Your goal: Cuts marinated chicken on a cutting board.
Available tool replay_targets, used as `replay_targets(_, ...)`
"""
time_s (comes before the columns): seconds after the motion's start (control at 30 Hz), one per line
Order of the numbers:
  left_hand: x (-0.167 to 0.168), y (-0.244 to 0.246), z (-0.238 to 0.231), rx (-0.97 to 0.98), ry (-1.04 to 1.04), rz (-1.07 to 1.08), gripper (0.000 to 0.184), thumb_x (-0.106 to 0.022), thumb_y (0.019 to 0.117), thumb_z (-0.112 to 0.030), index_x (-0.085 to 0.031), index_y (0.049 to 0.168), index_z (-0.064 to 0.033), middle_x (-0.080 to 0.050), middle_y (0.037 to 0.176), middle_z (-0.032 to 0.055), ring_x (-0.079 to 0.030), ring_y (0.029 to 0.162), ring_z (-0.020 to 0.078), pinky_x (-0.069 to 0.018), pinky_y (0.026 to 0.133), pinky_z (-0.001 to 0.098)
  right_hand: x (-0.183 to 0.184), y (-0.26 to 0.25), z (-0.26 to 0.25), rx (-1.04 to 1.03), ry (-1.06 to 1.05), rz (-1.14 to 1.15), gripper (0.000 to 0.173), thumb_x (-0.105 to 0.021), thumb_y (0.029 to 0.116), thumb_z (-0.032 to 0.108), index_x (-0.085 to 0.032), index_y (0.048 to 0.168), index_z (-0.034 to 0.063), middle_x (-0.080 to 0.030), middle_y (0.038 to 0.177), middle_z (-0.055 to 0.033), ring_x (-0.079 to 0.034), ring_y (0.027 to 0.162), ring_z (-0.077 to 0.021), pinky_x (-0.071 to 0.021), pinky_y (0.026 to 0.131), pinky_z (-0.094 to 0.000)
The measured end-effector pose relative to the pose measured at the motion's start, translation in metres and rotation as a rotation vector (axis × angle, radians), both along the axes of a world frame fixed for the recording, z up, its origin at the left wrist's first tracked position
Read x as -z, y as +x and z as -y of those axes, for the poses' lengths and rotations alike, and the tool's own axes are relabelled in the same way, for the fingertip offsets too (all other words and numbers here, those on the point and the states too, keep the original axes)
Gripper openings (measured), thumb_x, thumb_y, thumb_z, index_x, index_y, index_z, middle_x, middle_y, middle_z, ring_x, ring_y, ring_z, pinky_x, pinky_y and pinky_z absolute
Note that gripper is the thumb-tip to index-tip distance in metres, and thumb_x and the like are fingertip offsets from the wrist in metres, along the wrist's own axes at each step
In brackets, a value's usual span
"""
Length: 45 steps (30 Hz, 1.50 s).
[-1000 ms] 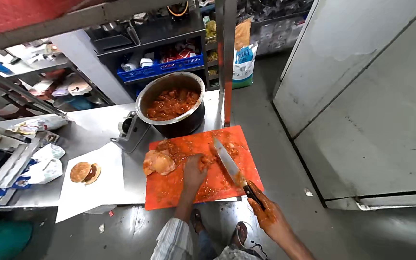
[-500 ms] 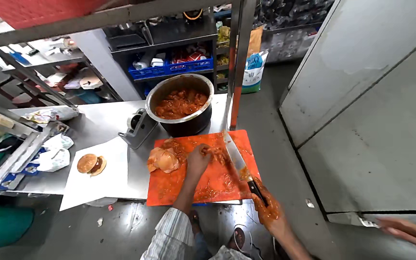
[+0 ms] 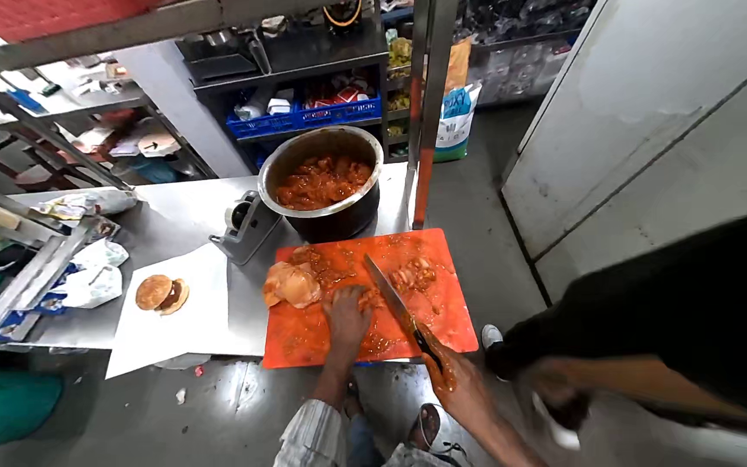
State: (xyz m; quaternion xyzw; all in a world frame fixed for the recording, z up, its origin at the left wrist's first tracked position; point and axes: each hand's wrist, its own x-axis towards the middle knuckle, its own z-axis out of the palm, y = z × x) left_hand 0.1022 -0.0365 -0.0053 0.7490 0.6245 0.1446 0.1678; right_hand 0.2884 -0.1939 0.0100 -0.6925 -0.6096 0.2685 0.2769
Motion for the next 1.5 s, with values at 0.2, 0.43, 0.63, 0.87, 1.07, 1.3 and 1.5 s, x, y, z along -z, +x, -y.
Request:
replay_targets(0.2, 0.015, 0.003, 0.001, 0.003, 0.040, 0.014, 0.024, -0.069, 0.0974, -0.024, -0.076, 0.119, -0.0152, -0.069, 0.126, 0.0102, -0.061, 0.122, 0.0349, -0.0439, 0.101, 0.0637, -0.008, -0.010, 0.001, -0.030, -0.211, 0.073, 0.049, -0.044, 0.1065, 0.028, -0.046, 0.155, 0.0230, -0.070, 0.119, -0.0158, -0.070, 0.103, -0.0334, -0.0556, 0.089, -0.0523)
replay_targets(0.43, -0.001, 0.012, 0.006, 0.020, -0.013, -0.094, 0.025, -0.066, 0.0982, -0.019, -0.075, 0.121, -0.0148, -0.068, 0.129, 0.0097, -0.060, 0.122, 0.0343, -0.0454, 0.098, 0.0624, -0.022, -0.038, -0.046, -0.121, -0.362, 0.292, 0.067, -0.046, 0.1015, 0.016, -0.027, 0.162, 0.0358, -0.065, 0.120, -0.0191, -0.070, 0.091, -0.0369, -0.0571, 0.077, -0.0535)
replay_targets(0.63, -0.005, 0.010, 0.001, 0.051, -0.059, -0.092, 0.029, -0.063, 0.0989, -0.015, -0.074, 0.126, -0.0174, -0.066, 0.132, 0.0092, -0.057, 0.127, 0.0343, -0.0417, 0.102, 0.0627, -0.019, 0.015, -0.003, -0.070, -0.310, 0.238, 0.051, -0.043, 0.1073, 0.030, -0.040, 0.158, 0.0323, -0.068, 0.118, -0.0180, -0.070, 0.096, -0.0388, -0.0555, 0.081, -0.0583)
replay_targets(0.87, 0.001, -0.006, -0.003, 0.113, -0.050, 0.073, 0.041, -0.065, 0.0951, -0.007, -0.066, 0.135, -0.0160, -0.063, 0.138, 0.0108, -0.054, 0.133, 0.0353, -0.0374, 0.107, 0.0668, -0.031, 0.008, -0.011, -0.035, -0.062, 0.105, 0.049, -0.045, 0.1057, 0.023, -0.048, 0.154, 0.0209, -0.071, 0.116, -0.0146, -0.072, 0.097, -0.0322, -0.0571, 0.085, -0.0537)
replay_targets(1.07, 0.011, -0.012, 0.000, 0.075, 0.026, 0.076, 0.023, -0.068, 0.0967, -0.016, -0.074, 0.119, -0.0123, -0.070, 0.127, 0.0092, -0.060, 0.125, 0.0341, -0.0411, 0.102, 0.0655, -0.017, 0.001, -0.013, -0.097, -0.192, 0.150, 0.048, -0.043, 0.1062, 0.027, -0.048, 0.154, 0.0233, -0.070, 0.117, -0.0150, -0.071, 0.101, -0.0337, -0.0559, 0.087, -0.0539)
replay_targets(1.3, 0.011, -0.008, -0.002, 0.098, 0.087, 0.072, 0.021, -0.067, 0.0960, -0.009, -0.077, 0.113, -0.0130, -0.072, 0.123, 0.0086, -0.062, 0.121, 0.0344, -0.0404, 0.102, 0.0655, -0.027, 0.001, -0.010, -0.059, -0.115, 0.145, 0.048, -0.044, 0.1059, 0.026, -0.049, 0.153, 0.0229, -0.072, 0.113, -0.0143, -0.072, 0.096, -0.0326, -0.0574, 0.083, -0.0527)
replay_targets(1.5, 0.006, -0.007, -0.004, 0.128, 0.034, 0.001, 0.025, -0.062, 0.0973, -0.008, -0.076, 0.117, -0.0135, -0.071, 0.126, 0.0081, -0.060, 0.125, 0.0334, -0.0396, 0.106, 0.0638, -0.025, -0.011, -0.013, -0.111, -0.278, 0.217, 0.051, -0.042, 0.1065, 0.027, -0.042, 0.157, 0.0292, -0.069, 0.118, -0.0166, -0.071, 0.096, -0.0357, -0.0566, 0.081, -0.0554)
